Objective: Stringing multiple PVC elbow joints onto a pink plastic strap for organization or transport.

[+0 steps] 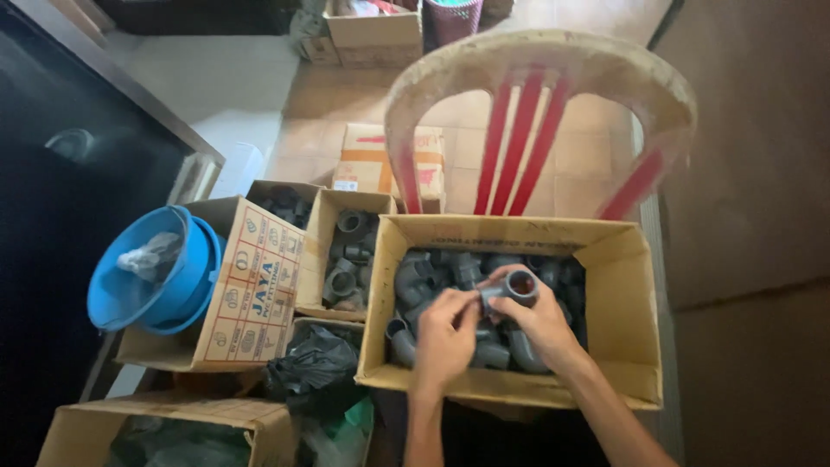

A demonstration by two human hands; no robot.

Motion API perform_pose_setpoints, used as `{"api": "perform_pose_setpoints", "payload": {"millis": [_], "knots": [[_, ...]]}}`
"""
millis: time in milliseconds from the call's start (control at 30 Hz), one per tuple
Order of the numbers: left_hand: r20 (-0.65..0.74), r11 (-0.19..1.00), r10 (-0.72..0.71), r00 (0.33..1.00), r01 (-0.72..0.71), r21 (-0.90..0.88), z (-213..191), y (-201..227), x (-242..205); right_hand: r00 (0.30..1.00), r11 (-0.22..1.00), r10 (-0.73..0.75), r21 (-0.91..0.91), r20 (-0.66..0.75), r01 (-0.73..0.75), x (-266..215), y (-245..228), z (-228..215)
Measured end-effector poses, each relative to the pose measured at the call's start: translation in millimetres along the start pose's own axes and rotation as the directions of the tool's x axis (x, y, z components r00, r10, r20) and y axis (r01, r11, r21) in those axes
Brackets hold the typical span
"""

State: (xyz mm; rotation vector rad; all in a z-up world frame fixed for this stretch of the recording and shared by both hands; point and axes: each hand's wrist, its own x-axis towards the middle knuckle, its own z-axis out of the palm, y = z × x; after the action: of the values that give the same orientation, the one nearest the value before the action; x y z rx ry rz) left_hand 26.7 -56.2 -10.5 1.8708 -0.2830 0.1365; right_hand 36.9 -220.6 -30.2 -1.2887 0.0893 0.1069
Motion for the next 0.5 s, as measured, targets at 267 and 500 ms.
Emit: {"api": "perform_pose_setpoints", "payload": {"millis": [267,500], "knots": [[0.365,0.542,-0.453,0.814,0.576,-0.612,15,-16,-14,0.982,0.883,-0.16,-0.458,-0.098,0.099,-2,-3,-6],[0.369,0.262,-0.546,0.752,0.572,-0.778,41,-23,-20,0.841,0.666,-0.541,-0.62,-0.018,0.415,-13,-8,7]]}}
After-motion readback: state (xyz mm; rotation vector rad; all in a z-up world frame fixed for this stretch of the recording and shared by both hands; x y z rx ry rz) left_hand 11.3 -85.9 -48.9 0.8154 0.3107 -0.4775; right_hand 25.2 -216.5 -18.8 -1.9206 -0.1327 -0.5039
